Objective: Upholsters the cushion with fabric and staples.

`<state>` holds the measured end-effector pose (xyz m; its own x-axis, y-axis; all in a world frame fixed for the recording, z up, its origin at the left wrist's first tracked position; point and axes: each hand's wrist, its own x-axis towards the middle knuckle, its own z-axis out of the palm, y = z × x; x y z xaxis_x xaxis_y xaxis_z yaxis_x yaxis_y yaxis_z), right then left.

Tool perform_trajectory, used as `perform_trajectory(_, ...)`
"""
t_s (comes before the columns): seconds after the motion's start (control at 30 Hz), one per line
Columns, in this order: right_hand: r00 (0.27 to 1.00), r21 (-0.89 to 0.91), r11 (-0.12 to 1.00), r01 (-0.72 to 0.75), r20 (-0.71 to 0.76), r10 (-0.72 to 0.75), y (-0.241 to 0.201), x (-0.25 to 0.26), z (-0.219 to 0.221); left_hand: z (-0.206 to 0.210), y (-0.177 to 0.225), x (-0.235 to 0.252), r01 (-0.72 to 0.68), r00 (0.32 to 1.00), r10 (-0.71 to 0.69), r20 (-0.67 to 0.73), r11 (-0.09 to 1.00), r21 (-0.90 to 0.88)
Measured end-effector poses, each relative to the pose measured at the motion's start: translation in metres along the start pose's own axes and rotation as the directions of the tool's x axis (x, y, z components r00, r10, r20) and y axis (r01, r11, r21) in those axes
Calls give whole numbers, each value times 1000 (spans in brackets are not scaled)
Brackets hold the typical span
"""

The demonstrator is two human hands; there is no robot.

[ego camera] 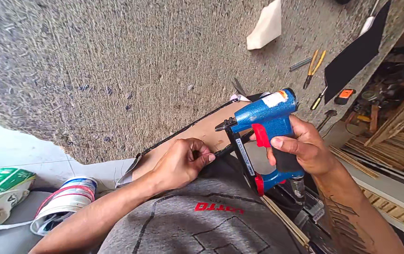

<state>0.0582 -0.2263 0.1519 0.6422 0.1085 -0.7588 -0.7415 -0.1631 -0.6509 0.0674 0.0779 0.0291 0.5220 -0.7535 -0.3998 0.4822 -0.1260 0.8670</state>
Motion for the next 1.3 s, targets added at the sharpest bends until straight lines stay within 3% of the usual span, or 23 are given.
perform_trajectory(0.17, 997, -236, 971, -42, 46, 54, -39, -8, 19, -2, 0, -1, 37, 999, -37, 18, 999, 12)
perform_trajectory(0.4, 946, -618, 762, -194, 86, 311, -107, -13, 48, -14, -18, 0, 20, 999, -21, 29, 1000, 24)
perform_trajectory(0.5, 933, -715, 665, -218, 49, 358, -122, -8, 55, -15, -18, 0, -82, 996, 82, 17, 997, -1)
perform_trajectory(0.6, 941, -746, 627, -227, -3, 337, -127, -9, 52, -11, -13, -1, -278, 959, 283, -18, 951, 134)
perform_trajectory(0.67, 942, -737, 630, -244, -27, 334, -126, -7, 50, -9, -10, 0, -316, 942, 333, -35, 918, 240)
perform_trajectory(0.9, 939, -747, 630, -214, 20, 342, -121, -5, 60, -8, -11, 0, -93, 994, 95, -54, 994, 50)
perform_trajectory(1.3, 897, -890, 436, -132, 80, 434, -143, 17, 85, -7, -8, -2, -121, 991, 130, -38, 977, 174)
